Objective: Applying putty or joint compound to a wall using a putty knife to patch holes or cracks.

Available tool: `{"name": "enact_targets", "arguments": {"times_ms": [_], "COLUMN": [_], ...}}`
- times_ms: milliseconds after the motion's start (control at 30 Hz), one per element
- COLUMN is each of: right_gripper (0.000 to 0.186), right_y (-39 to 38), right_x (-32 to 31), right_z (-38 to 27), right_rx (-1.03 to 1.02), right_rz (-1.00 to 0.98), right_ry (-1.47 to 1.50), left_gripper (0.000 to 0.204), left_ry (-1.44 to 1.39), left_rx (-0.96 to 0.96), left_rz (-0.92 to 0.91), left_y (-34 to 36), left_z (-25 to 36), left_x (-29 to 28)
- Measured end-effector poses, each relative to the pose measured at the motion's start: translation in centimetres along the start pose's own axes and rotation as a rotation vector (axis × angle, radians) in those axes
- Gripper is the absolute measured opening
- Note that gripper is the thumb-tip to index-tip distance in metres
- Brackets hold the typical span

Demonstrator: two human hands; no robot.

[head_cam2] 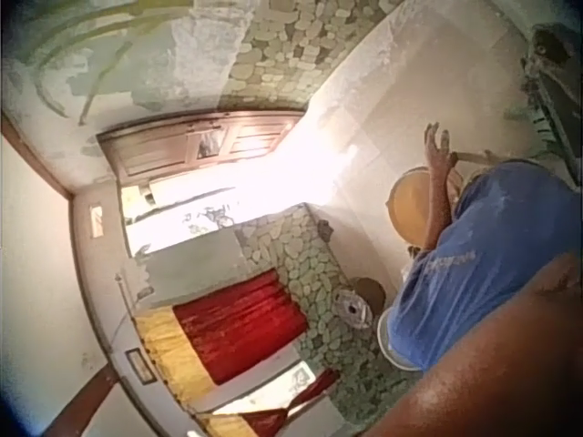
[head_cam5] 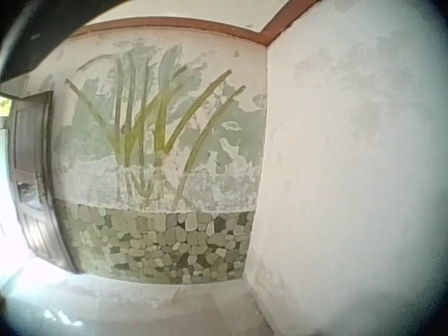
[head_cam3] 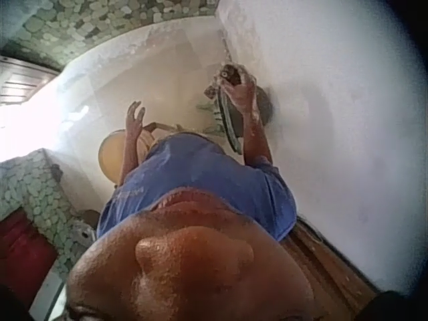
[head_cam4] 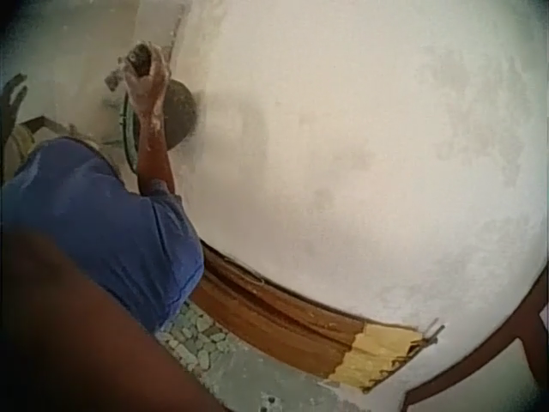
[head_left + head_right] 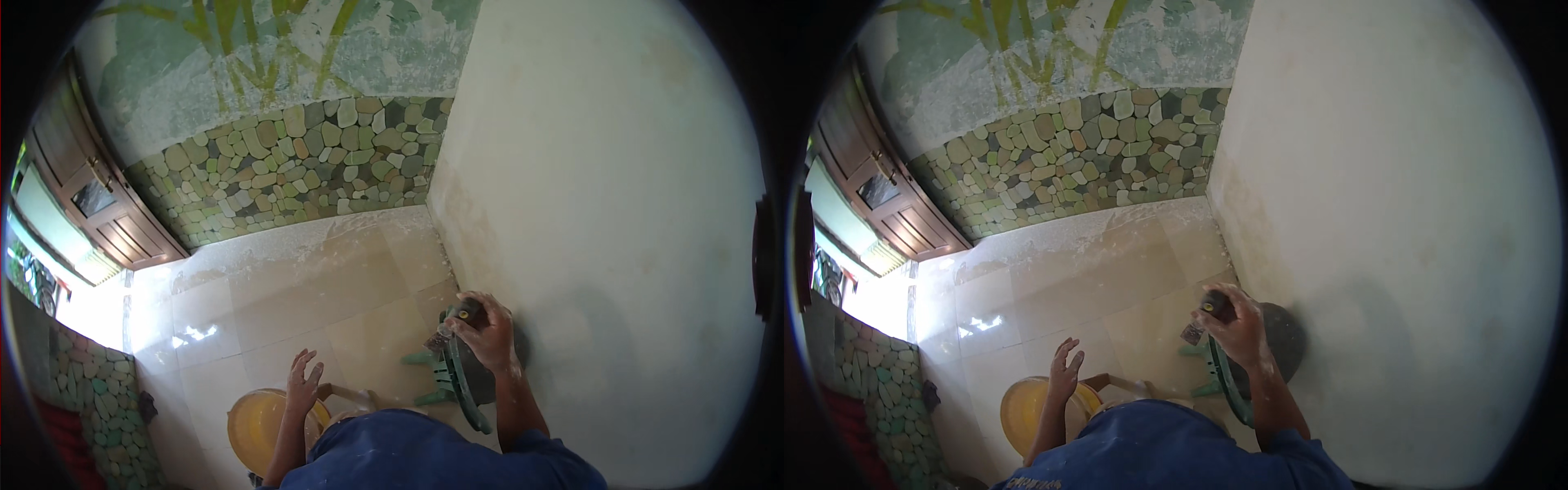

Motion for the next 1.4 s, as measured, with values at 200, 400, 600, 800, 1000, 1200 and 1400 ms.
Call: {"name": "enact_targets", "arguments": {"times_ms": [200,400,600,800,1000,1200,1400], "right_gripper": [0.043,0.044,0.035,0.044,0.036,0.046,0.045], "right_y": [5.4,9.1,14.6,23.4,32.7,39.7,43.0], "right_x": [6.0,16.5,22.5,26.1,19.3,10.7,5.3], "right_z": [0.5,5.8,12.0,21.0,21.7,18.5,21.8], "right_rx": [-0.024,0.500,0.686,0.785,-0.187,0.308,0.694], "right_rz": [-0.123,-0.592,-0.683,-0.700,-0.323,-0.568,-0.430], "right_ry": [0.609,1.054,0.857,0.504,-0.338,-0.126,1.094], "left_gripper": [0.036,0.050,0.051,0.043,0.042,0.042,0.042], "left_ry": [-0.069,0.391,0.517,0.707,0.718,0.664,0.622], "left_rx": [-0.085,-0.295,-0.279,0.033,0.097,0.071,-0.081], "left_rz": [0.091,-0.059,-0.079,-0.003,-0.109,-0.198,-0.345], "left_y": [-0.9,-7.1,-8.5,3.9,20.9,32.4,33.6], "left_z": [-5.5,-13.8,-15.7,-20.1,-21.6,-21.8,-26.5], "left_x": [-2.4,-2.6,-1.9,-2.1,-0.9,3.1,2.9]}}
Point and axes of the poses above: each hand's wrist, its own y-axis towards the middle knuckle, its own x-axis out of the palm, z = x × y, the point moved 10 cm from there along y, towards the middle knuckle, and after that the axes turned 13 degrees about x, right-handed, at the moved point
